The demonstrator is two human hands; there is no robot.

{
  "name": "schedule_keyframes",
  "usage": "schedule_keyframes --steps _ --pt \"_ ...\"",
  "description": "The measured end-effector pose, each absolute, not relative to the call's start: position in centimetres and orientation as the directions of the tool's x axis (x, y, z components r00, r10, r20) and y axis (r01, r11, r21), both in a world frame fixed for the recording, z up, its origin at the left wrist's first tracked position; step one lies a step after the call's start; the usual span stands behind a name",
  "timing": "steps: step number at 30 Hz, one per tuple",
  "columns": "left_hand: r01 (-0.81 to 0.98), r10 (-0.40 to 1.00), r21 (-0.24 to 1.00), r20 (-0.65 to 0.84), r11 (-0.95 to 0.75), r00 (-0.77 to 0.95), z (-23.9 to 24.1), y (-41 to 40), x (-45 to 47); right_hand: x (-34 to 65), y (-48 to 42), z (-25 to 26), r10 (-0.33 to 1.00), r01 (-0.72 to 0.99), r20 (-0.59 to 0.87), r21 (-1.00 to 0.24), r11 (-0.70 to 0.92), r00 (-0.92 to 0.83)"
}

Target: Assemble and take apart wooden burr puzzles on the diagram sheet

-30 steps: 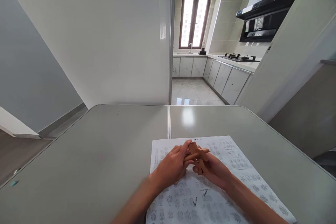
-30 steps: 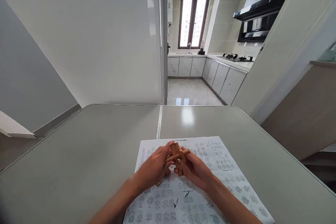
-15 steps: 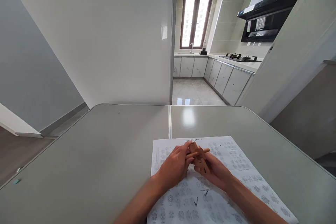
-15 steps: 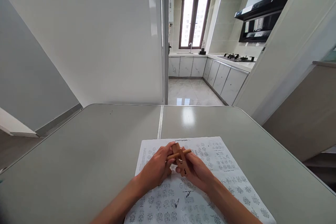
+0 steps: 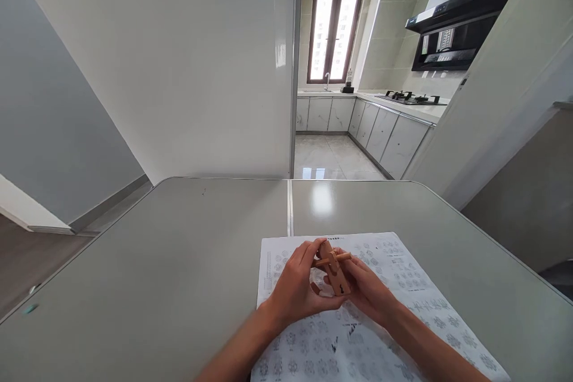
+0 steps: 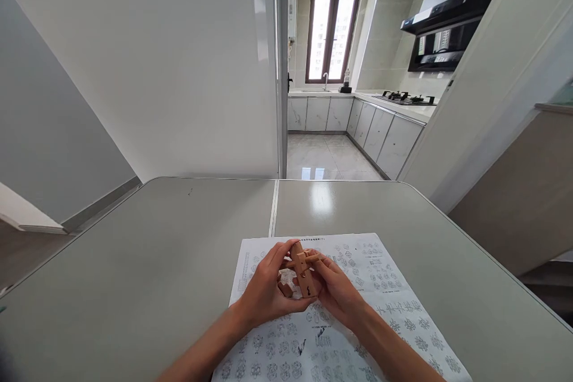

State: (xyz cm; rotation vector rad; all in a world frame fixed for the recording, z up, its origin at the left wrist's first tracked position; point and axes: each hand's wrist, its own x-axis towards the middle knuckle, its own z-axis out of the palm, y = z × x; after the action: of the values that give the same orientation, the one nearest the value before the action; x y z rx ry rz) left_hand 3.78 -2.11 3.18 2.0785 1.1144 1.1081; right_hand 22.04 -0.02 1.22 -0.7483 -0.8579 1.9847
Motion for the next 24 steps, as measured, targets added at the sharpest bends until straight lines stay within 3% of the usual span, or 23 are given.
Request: schedule_keyframes --steps 10,24 --pt "0.464 0.836 0.696 0.441 -0.548 0.326 3.5 -2.0 3.4 22.0 0.1 1.4 0.853 -0.338 -0.178 -0.863 -0.375 -0.49" --pt "0.252 0.852 0.848 0.354 -0.466 0.385 5.6 -1.7 2.5 22.9 0.3 1.5 0.794 -0.331 -0.093 -0.875 -0.353 -0.601"
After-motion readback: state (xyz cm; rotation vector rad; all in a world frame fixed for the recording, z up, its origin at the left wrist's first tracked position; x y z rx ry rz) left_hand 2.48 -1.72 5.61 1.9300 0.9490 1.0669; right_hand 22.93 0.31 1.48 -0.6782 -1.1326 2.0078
